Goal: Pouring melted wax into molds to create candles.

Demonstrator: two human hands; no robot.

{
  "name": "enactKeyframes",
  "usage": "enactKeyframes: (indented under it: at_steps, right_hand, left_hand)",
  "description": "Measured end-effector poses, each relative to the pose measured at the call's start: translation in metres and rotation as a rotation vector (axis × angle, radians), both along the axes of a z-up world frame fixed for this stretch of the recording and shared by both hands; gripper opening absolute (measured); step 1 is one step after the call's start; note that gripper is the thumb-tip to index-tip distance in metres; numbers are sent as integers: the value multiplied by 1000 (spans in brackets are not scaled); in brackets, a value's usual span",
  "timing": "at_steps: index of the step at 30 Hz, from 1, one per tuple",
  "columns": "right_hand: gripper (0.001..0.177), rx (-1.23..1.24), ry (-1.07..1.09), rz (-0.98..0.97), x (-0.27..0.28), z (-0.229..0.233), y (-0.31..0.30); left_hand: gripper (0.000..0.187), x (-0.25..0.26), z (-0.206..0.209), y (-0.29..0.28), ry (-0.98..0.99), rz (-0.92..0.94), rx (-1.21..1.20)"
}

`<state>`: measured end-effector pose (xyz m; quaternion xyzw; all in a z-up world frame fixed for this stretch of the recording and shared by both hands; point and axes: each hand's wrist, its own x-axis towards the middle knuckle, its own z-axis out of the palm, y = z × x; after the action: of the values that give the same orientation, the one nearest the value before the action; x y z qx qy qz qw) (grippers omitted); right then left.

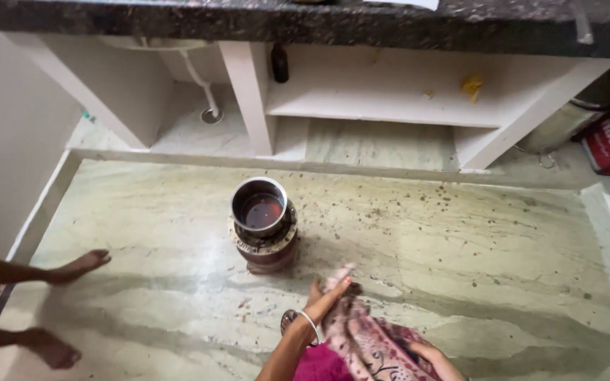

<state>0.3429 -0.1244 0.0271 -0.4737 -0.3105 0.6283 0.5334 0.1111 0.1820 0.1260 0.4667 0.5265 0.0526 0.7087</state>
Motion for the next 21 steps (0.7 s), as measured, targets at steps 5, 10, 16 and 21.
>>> enactKeyframes:
  at_steps: [5,10,16,21]
  right_hand:
    - [63,113,29,158,1,83,92]
    - [60,260,-179,-5,-23,161,113]
    - [30,-713,533,-485,-10,94,139]
    - [16,-521,561,-587,-17,107,166]
  left_hand:
    - [127,-28,-36,-26,-99,412,-349]
    - [52,-57,-55,-23,-450,678,-483]
    - [33,-101,-59,-14,-538,1014,-455]
    - [35,-134,-67,-5,-465,1240,-344]
